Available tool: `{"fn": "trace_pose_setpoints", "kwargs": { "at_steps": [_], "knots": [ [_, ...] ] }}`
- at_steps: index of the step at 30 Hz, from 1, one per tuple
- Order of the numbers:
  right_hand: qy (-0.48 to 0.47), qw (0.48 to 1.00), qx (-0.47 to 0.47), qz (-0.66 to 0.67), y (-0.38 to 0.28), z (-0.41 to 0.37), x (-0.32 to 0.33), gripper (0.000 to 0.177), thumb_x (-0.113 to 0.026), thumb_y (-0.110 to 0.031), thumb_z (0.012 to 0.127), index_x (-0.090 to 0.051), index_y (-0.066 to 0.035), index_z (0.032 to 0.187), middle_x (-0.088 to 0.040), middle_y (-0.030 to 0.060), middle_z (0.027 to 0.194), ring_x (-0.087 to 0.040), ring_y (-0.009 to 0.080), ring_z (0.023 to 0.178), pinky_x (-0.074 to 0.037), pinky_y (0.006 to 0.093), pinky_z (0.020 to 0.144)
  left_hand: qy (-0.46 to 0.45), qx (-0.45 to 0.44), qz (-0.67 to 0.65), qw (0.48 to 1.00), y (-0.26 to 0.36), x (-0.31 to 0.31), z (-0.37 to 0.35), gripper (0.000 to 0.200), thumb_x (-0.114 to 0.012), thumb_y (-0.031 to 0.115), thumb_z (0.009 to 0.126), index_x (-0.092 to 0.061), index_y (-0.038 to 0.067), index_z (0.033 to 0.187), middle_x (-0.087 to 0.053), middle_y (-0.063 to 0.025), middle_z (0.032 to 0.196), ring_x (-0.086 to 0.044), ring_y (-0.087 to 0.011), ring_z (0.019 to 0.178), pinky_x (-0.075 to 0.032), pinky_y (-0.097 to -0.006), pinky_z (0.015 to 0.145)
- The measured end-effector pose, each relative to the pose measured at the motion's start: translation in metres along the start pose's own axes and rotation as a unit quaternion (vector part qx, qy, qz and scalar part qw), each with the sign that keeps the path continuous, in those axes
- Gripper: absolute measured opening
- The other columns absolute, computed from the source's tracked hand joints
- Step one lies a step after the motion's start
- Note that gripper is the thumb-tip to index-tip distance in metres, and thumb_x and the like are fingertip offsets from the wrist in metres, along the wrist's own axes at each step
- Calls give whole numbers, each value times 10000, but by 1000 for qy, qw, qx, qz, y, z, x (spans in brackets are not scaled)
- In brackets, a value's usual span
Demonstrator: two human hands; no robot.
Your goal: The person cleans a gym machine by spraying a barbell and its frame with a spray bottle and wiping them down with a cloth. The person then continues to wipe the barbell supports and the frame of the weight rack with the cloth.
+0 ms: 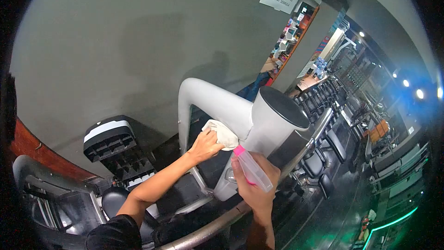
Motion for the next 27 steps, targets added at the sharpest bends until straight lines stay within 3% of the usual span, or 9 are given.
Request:
{"fn": "trace_pose_setpoints", "kwargs": {
  "at_steps": [7, 11, 17, 19, 21, 24, 25, 27],
  "knots": [
    [-5, 1000, -14, -1, -1, -2, 0, 132, -714, -61, 787, -666, 10, 888, -678, 96, 773, -662, 171, 666, -505, 272, 605, 68, -30, 4, 997, -42, -13, -16, 128, -641, 172, 664, -654, 191, 790, -536, -54, 795, -556, -207, 761, -447, -412, 800],
    [-12, 1000, 6, -14, -1, -2, 0, 127, -710, -57, 787, -667, 5, 888, -679, 95, 771, -665, 167, 668, -506, 273, 601, 33, 1, 31, 999, -79, -26, -41, 105, -638, 134, 634, -615, 143, 736, -511, -66, 771, -553, -230, 785, -439, -429, 815],
    [-25, 1000, -7, -6, -3, 0, -1, 122, -713, -57, 784, -668, -1, 882, -678, 90, 768, -664, 166, 657, -503, 269, 593, -64, 48, 91, 993, -128, -26, -67, 142, -640, 108, 648, -611, 117, 787, -554, -89, 902, -575, -247, 917, -426, -458, 907],
    [-27, 999, -17, -4, -3, -1, -1, 117, -712, -55, 786, -670, -3, 882, -679, 89, 770, -665, 166, 663, -502, 268, 595, -148, 236, 88, 956, -138, -27, -77, 339, -608, 45, 706, -673, 158, 1018, -554, -113, 1177, -597, -279, 1021, -434, -455, 917],
    [-31, 999, -13, -7, -3, -1, 0, 114, -712, -53, 785, -671, -3, 880, -679, 89, 773, -665, 166, 666, -502, 268, 596, -164, 442, 8, 882, -147, -29, -90, 438, -559, 20, 733, -648, 165, 1137, -586, -140, 1178, -602, -352, 1018, -455, -474, 889],
    [-36, 999, -2, -7, -3, 1, 1, 111, -714, -48, 783, -673, -5, 876, -680, 89, 777, -663, 165, 670, -500, 266, 597, -124, 523, -108, 836, -158, -55, -118, 450, -499, 24, 766, -618, 150, 1181, -621, -183, 1130, -584, -405, 1026, -459, -489, 873],
    [-37, 999, 2, -5, -3, 1, 0, 110, -715, -46, 781, -674, -6, 875, -680, 89, 780, -661, 164, 671, -499, 266, 596, -104, 548, -118, 821, -156, -61, -119, 393, -495, 68, 811, -605, 111, 1186, -651, -216, 1015, -608, -378, 1009, -470, -433, 867],
    [-38, 999, -1, -5, -5, 2, 0, 110, -716, -43, 779, -674, -5, 874, -680, 88, 779, -658, 163, 665, -498, 265, 595, -11, 649, -272, 711, -167, -87, -137, 336, -493, 87, 860, -594, 63, 1180, -661, -188, 989, -645, -324, 931, -486, -396, 827]
  ]
}}
Point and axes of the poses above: each hand's wrist, its own z-axis towards the middle knuckle, its own x-axis out of the back of the hand, y = z × x, the point moved 1 cm from there along z, towards the middle knuckle
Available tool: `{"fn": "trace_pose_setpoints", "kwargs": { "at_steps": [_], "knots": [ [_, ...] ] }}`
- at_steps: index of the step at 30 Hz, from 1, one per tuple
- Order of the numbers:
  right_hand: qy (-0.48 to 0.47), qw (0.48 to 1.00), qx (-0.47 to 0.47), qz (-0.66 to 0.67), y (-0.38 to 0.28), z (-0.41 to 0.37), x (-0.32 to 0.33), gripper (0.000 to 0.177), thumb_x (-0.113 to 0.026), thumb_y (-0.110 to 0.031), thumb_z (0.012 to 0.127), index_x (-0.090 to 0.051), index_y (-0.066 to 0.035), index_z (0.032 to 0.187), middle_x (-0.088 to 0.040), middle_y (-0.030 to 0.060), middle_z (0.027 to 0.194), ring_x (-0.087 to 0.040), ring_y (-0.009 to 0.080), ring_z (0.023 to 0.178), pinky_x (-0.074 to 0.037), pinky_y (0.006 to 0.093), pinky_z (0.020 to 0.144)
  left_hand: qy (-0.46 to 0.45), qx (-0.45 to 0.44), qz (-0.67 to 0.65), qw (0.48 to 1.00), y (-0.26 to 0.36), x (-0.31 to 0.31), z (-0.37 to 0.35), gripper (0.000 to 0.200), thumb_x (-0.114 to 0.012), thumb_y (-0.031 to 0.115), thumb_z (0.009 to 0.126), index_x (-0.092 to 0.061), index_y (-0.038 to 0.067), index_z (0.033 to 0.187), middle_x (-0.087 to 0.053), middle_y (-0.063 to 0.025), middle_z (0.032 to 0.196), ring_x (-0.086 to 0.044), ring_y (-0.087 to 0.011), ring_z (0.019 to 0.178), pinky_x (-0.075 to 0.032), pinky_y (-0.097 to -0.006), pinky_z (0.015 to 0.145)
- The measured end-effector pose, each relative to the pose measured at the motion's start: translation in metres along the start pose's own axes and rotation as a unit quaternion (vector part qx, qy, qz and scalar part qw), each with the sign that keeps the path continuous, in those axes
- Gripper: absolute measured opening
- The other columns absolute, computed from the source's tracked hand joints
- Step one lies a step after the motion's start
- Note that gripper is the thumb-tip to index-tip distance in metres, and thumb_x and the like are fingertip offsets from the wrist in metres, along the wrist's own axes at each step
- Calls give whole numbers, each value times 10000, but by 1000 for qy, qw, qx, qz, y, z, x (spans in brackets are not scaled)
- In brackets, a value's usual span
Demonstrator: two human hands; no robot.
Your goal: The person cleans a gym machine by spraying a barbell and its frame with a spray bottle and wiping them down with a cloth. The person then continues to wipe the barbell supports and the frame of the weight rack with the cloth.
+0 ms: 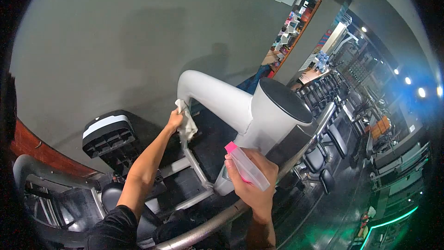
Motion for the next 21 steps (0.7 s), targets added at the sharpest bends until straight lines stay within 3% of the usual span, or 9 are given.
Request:
{"fn": "trace_pose_setpoints", "kwargs": {
  "at_steps": [3, 6, 8, 11, 12, 15, 16, 19, 21],
  "knots": [
    [-4, 1000, -1, -1, 0, 2, -1, 115, -717, -43, 776, -673, -4, 875, -680, 84, 778, -651, 159, 651, -495, 263, 589, 25, 169, -341, 925, -2, -12, 12, 292, -448, 95, 931, -558, 30, 1193, -635, -113, 977, -606, -234, 893, -480, -388, 783],
    [-18, 1000, -7, 5, -1, 3, -2, 126, -722, -51, 773, -674, -5, 879, -680, 80, 775, -642, 154, 635, -492, 265, 582, 42, 98, -404, 909, 63, -11, -2, 311, -451, 100, 939, -550, 25, 1224, -620, -125, 1036, -598, -231, 926, -474, -386, 795],
    [-31, 999, -21, 10, 0, 0, -2, 132, -726, -57, 770, -675, -5, 881, -679, 79, 772, -638, 152, 627, -491, 267, 579, 118, 31, -272, 955, 119, -14, -23, 352, -453, 109, 947, -512, 10, 1280, -604, -141, 1089, -593, -254, 960, -462, -376, 851],
    [-41, 999, -8, -3, 1, 3, -2, 141, -731, -66, 766, -678, -10, 884, -676, 80, 767, -633, 155, 616, -488, 272, 573, 211, -131, -159, 955, 152, -30, -55, 377, -430, 127, 961, -486, 1, 1311, -503, -213, 1255, -492, -329, 1179, -378, -369, 1000],
    [-43, 999, 3, -6, 2, 3, -2, 142, -732, -64, 765, -678, -11, 885, -675, 81, 766, -633, 158, 614, -488, 272, 573, 208, -155, -118, 958, 160, -30, -67, 360, -421, 103, 959, -501, -10, 1291, -455, -223, 1308, -458, -342, 1221, -362, -372, 1018],
    [-49, 999, 5, -2, 0, 1, 0, 139, -731, -63, 765, -677, -12, 883, -674, 82, 765, -637, 166, 615, -487, 271, 572, 162, -226, -142, 950, 180, -22, -90, 363, -425, 75, 951, -488, -5, 1299, -493, -165, 1248, -463, -289, 1207, -350, -347, 1016],
    [-54, 999, 0, 7, -1, 2, 0, 135, -729, -63, 768, -677, -13, 881, -673, 82, 765, -639, 170, 618, -487, 270, 572, 167, -240, -143, 946, 188, -17, -94, 354, -445, -8, 902, -547, 20, 1240, -490, -204, 1204, -504, -342, 1146, -414, -362, 941],
    [-74, 997, -4, -7, 2, 0, 1, 142, -731, -72, 770, -672, -10, 883, -671, 85, 759, -645, 165, 632, -493, 270, 583, 163, -330, -36, 929, 195, -7, -91, 418, -432, -57, 862, -563, 61, 1241, -477, -220, 1199, -514, -387, 1108, -413, -384, 946],
    [-91, 996, 10, -17, -1, 2, 1, 151, -734, -79, 771, -669, -7, 886, -668, 86, 754, -646, 161, 634, -496, 267, 586, 137, -329, -38, 934, 189, -5, -83, 508, -444, -84, 838, -537, 109, 1299, -451, -269, 1281, -456, -420, 1207, -377, -390, 1011]
  ]
}}
Point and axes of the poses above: each hand's wrist, its own z-axis towards the middle knuckle, its own x-axis out of the back of the hand, y = z × x, the point moved 1 cm from there along z, towards the middle knuckle
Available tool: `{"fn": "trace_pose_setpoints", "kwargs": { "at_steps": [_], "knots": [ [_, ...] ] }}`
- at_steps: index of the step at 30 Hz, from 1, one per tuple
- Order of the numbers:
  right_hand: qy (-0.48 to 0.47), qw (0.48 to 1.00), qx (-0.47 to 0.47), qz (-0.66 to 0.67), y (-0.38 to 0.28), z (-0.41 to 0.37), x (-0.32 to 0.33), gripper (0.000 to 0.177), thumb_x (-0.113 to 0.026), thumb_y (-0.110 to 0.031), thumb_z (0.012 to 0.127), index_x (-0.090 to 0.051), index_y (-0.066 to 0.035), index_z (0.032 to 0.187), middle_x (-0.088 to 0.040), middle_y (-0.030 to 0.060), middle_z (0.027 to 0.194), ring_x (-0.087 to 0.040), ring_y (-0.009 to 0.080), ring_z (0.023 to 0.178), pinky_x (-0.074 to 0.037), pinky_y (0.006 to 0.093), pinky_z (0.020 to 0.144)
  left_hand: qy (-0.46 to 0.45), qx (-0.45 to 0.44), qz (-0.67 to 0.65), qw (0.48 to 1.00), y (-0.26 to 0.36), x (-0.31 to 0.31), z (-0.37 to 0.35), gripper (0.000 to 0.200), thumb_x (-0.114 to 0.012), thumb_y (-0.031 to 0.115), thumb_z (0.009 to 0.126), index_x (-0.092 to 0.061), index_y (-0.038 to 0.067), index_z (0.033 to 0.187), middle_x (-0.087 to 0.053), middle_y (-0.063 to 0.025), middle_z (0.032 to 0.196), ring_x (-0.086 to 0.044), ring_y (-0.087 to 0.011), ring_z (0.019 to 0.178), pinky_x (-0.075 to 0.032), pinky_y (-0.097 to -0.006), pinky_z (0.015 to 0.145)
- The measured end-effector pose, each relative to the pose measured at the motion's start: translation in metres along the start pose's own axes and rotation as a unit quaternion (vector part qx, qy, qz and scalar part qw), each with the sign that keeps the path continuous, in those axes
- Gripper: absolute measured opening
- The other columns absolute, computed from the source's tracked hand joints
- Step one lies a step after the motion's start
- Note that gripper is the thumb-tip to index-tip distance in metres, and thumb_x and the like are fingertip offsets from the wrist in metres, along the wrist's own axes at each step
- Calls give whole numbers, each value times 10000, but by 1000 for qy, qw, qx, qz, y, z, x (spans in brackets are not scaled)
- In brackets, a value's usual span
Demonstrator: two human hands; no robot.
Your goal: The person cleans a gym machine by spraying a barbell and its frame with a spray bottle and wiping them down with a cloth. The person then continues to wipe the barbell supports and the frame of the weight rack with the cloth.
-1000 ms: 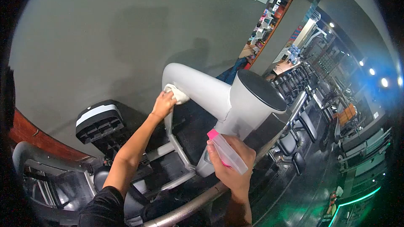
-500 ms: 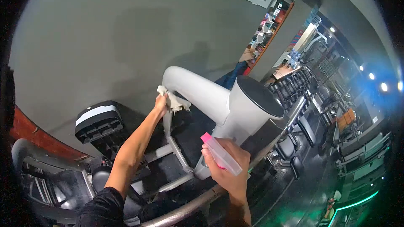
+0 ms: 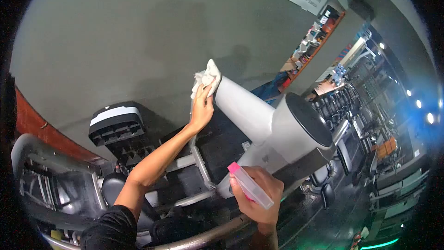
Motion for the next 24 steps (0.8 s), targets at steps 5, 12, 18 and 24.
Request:
{"fn": "trace_pose_setpoints", "kwargs": {
  "at_steps": [5, 12, 18, 24],
  "knots": [
    [-26, 999, 19, -33, -2, 2, 2, 153, -736, -94, 774, -662, -7, 876, -662, 79, 737, -644, 148, 623, -500, 260, 579, -3, -19, 50, 999, -33, 1, 16, 612, -455, -127, 799, -497, 142, 1347, -422, -320, 1334, -390, -453, 1270, -340, -408, 1062],
    [12, 1000, 9, -5, -2, -1, 3, 105, -704, -84, 800, -663, -12, 864, -666, 101, 766, -657, 204, 655, -515, 300, 581, 49, 17, 65, 997, -71, -2, 41, 603, -431, -104, 816, -491, 177, 1346, -450, -249, 1333, -466, -420, 1196, -400, -428, 1012],
    [-13, 1000, -6, -25, -4, 1, 3, 101, -708, -71, 792, -658, -8, 853, -665, 91, 759, -644, 166, 623, -494, 261, 550, 46, 192, 133, 971, -126, -3, 47, 598, -460, -41, 803, -495, 208, 1345, -575, -243, 1156, -556, -413, 1078, -447, -450, 931],
    [32, 999, -2, -3, 0, 2, -2, 117, -713, -72, 782, -659, -8, 864, -660, 75, 727, -626, 133, 599, -478, 251, 540, 36, 411, 85, 907, -155, -10, 15, 541, -499, 38, 802, -521, 182, 1323, -633, -191, 1122, -610, -325, 1043, -473, -395, 895]
  ]
}}
Point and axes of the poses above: each hand's wrist, its own z-axis towards the middle knuckle, its own x-axis out of the back of the hand, y = z × x, the point moved 1 cm from there along z, towards the middle knuckle
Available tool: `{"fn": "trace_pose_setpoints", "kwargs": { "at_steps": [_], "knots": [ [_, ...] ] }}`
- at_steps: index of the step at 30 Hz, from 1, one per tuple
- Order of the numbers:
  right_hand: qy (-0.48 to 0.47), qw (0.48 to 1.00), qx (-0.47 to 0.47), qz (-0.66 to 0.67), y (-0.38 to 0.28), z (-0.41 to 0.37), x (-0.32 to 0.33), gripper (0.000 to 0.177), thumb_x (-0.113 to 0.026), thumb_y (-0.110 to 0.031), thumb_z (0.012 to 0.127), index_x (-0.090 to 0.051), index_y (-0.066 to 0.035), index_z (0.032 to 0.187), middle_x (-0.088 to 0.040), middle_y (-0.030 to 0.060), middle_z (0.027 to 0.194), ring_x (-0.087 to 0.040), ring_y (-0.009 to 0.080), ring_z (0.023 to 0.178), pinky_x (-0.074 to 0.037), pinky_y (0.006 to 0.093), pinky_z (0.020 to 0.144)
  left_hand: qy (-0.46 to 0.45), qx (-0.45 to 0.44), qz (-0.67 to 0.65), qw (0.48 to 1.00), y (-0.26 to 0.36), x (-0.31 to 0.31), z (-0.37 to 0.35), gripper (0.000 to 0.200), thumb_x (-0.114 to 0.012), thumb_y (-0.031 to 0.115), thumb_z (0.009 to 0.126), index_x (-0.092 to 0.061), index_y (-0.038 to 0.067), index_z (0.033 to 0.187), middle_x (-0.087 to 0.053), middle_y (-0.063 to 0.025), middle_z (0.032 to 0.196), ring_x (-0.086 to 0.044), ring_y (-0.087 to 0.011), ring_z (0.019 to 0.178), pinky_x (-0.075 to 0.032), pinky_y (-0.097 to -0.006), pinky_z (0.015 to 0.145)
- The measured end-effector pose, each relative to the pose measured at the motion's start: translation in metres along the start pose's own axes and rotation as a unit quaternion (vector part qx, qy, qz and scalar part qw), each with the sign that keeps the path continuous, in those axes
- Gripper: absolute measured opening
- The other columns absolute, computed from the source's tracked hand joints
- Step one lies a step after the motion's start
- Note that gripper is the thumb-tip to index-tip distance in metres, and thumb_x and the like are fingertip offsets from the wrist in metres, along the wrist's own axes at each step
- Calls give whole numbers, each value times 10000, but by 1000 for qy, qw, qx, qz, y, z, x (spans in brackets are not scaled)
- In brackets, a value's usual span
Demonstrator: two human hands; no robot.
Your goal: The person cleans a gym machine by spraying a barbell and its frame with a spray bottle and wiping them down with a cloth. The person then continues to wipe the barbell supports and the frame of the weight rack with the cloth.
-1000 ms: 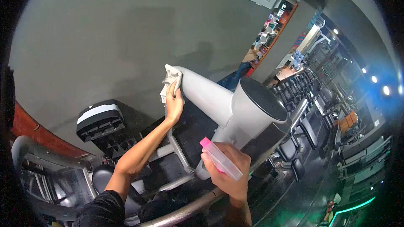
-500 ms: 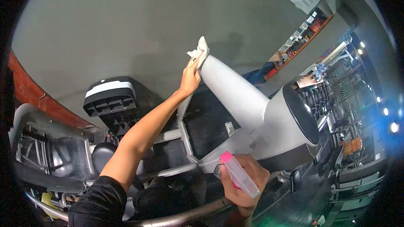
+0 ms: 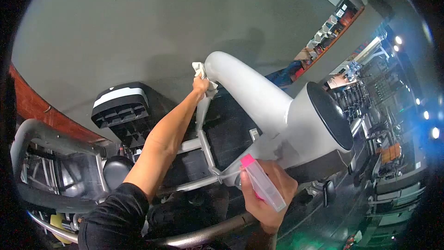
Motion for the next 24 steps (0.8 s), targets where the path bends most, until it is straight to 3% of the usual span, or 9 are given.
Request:
{"fn": "trace_pose_setpoints", "kwargs": {
  "at_steps": [2, 6, 9, 11, 12, 15, 19, 21, 24],
  "knots": [
    [6, 1000, 6, -3, 0, 2, -1, 119, -713, -78, 783, -658, -9, 863, -655, 77, 717, -625, 148, 588, -476, 261, 539, 24, 45, -53, 997, -18, -14, 15, 455, -475, 32, 823, -558, 101, 1265, -659, -140, 1065, -645, -254, 948, -505, -372, 809],
    [7, 1000, -4, -23, -2, 6, -1, 113, -703, -84, 790, -651, -8, 856, -646, 94, 715, -626, 192, 586, -475, 284, 559, 16, 83, -120, 989, -24, -28, 28, 381, -467, 26, 842, -581, 60, 1205, -653, -139, 1035, -644, -279, 921, -512, -418, 791],
    [42, 999, 18, 11, 6, 8, -4, 107, -693, -79, 796, -643, -2, 850, -643, 106, 724, -628, 204, 603, -474, 289, 572, -76, 60, -180, 979, -1, -18, 4, 360, -438, 9, 878, -558, 61, 1214, -618, -133, 1090, -619, -291, 973, -504, -450, 827],
    [58, 998, 22, 23, 8, 9, -4, 117, -691, -83, 805, -638, 4, 862, -641, 107, 729, -627, 189, 618, -476, 284, 591, -118, 119, -388, 906, 51, 6, -65, 514, -419, -27, 836, -471, 60, 1340, -572, -126, 1244, -565, -252, 1113, -458, -361, 931],
    [79, 996, 13, 35, 10, 8, -4, 127, -691, -89, 810, -635, 6, 873, -640, 102, 725, -624, 173, 617, -474, 280, 590, -163, 54, -378, 910, 45, 3, -67, 534, -367, -81, 836, -411, 4, 1360, -542, -137, 1265, -544, -263, 1131, -455, -379, 934],
    [112, 992, -18, 60, 14, 5, -2, 153, -689, -106, 823, -628, 11, 901, -640, 89, 720, -613, 132, 619, -472, 266, 590, -254, 38, -312, 915, 67, 30, -138, 372, -413, 3, 922, -511, 2, 1281, -573, -120, 1216, -555, -206, 1046, -443, -339, 907],
    [129, 985, -31, 110, 6, 1, 0, 96, -657, -64, 839, -631, 8, 898, -642, 66, 721, -602, 101, 574, -462, 251, 536, -263, -34, -284, 921, 129, 83, -218, 300, -446, 25, 935, -564, -8, 1209, -594, -106, 1157, -537, -160, 1019, -429, -307, 875],
    [159, 969, 59, 178, 8, -4, 1, 78, -627, -20, 840, -626, 26, 904, -635, 60, 709, -598, 98, 550, -462, 240, 514, -212, -281, -134, 926, 169, 102, -227, 301, -450, 5, 918, -543, -22, 1204, -599, -126, 1121, -531, -165, 1006, -416, -284, 864],
    [207, 926, 126, 290, 6, -16, -1, 81, -572, -32, 851, -594, 42, 877, -591, 78, 686, -592, 140, 531, -481, 259, 513, -168, -466, -161, 853, 219, 100, -244, 328, -450, -24, 875, -534, -44, 1191, -594, -185, 1088, -558, -232, 989, -421, -295, 870]
  ]
}}
Point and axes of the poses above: each hand's wrist, its own z-axis towards the middle knuckle, its own x-axis out of the back of the hand, y = z × x, the point moved 1 cm from there along z, towards the middle knuckle
